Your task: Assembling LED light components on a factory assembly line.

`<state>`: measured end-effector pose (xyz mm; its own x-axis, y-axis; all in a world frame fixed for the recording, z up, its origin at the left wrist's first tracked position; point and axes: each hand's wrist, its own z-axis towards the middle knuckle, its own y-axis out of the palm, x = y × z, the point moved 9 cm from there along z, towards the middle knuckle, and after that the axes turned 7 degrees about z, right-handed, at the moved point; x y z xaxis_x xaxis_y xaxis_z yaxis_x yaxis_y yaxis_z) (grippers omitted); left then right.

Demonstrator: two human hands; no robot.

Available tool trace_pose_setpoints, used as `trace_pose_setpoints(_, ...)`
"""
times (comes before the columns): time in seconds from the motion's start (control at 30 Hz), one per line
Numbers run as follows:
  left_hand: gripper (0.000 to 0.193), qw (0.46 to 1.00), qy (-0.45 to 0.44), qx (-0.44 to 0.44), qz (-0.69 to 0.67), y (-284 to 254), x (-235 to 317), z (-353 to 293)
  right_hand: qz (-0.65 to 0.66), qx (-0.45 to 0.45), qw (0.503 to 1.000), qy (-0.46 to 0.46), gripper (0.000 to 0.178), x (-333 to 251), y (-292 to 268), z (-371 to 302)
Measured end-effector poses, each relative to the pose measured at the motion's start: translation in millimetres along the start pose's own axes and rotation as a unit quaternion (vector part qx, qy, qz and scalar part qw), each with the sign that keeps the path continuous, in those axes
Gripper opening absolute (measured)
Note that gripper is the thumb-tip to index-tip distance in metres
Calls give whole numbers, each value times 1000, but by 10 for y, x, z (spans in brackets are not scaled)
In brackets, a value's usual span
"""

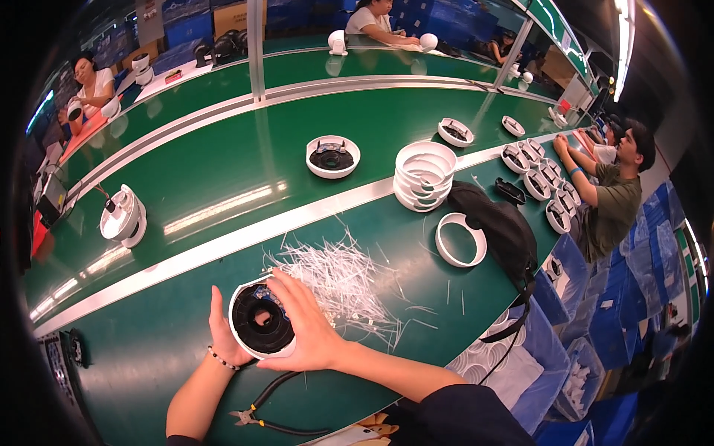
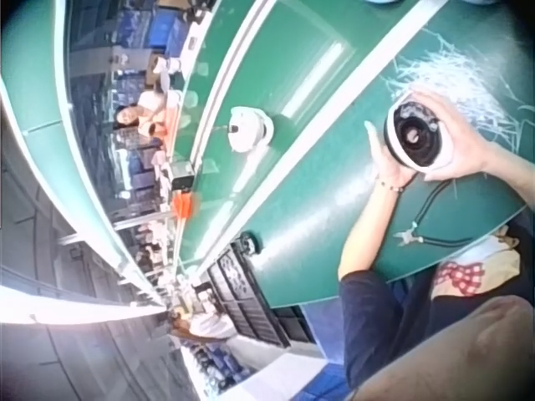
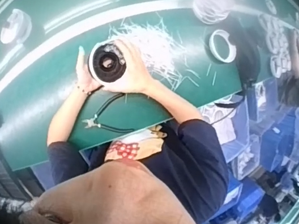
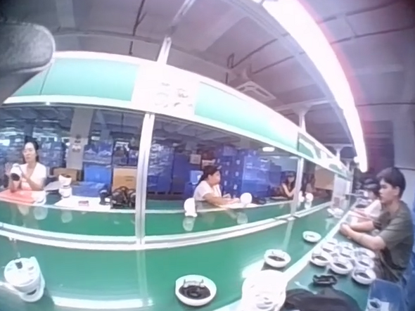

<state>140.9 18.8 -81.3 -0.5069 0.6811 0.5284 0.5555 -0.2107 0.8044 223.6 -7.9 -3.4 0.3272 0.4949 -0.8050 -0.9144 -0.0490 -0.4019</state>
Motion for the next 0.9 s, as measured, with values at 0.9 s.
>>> trace_pose_setpoints(0.9,49,997,3,18,-72,-65,-47,58,27,-29,999,-4,111,-1,-34,52)
